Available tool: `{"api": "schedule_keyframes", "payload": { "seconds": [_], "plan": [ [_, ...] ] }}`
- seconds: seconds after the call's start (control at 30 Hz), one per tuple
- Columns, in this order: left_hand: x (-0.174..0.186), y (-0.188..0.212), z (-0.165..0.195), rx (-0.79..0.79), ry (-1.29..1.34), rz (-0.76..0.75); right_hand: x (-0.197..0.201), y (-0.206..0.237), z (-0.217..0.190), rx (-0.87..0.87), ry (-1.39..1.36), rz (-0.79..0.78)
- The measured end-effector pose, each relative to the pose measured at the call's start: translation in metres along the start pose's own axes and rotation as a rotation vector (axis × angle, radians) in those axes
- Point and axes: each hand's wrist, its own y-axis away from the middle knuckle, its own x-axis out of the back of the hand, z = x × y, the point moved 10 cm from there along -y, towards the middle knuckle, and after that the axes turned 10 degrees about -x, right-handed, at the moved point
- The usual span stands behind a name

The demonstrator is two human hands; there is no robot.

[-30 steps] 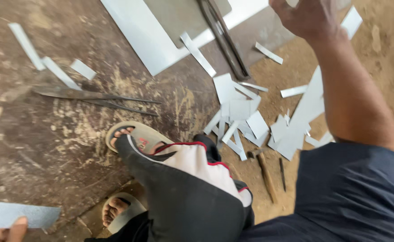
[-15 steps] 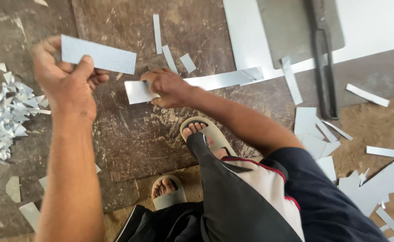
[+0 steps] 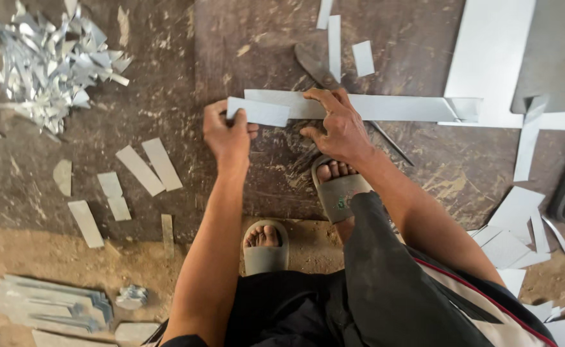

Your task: The person cuts thin silver metal sheets into narrow rectangular strips using hand shears, working one sheet at a time at a low workbench. They set finished strips aside in piles, gather scattered offcuts, and stack the cut pieces together.

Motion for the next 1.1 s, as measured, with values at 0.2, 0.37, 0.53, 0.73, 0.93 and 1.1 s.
{"api": "schedule_keyframes", "payload": {
  "seconds": [0.2, 0.37, 0.53, 0.73, 0.93, 1.1],
  "plan": [
    [-0.024, 0.019, 0.015, -0.092, -0.246, -0.06, -0.017, -0.005, -0.013, 0.045, 0.113, 0.025],
    [-0.016, 0.018, 0.023, -0.135, -0.445, -0.068, -0.018, -0.006, -0.004, 0.073, 0.116, 0.082],
    [-0.018, 0.008, 0.035, -0.268, -0.691, -0.086, -0.017, -0.004, 0.006, 0.041, 0.081, 0.128],
    [-0.021, 0.002, 0.025, -0.179, -0.268, -0.183, -0.015, 0.003, 0.004, 0.048, 0.093, 0.175],
    [-0.038, 0.012, 0.006, 0.027, 0.3, -0.15, -0.015, 0.001, 0.006, -0.014, 0.075, 0.191],
    [-0.036, 0.012, 0.014, -0.074, 0.375, -0.092, -0.015, 0.0, 0.006, -0.049, 0.03, 0.139]
  ]
}}
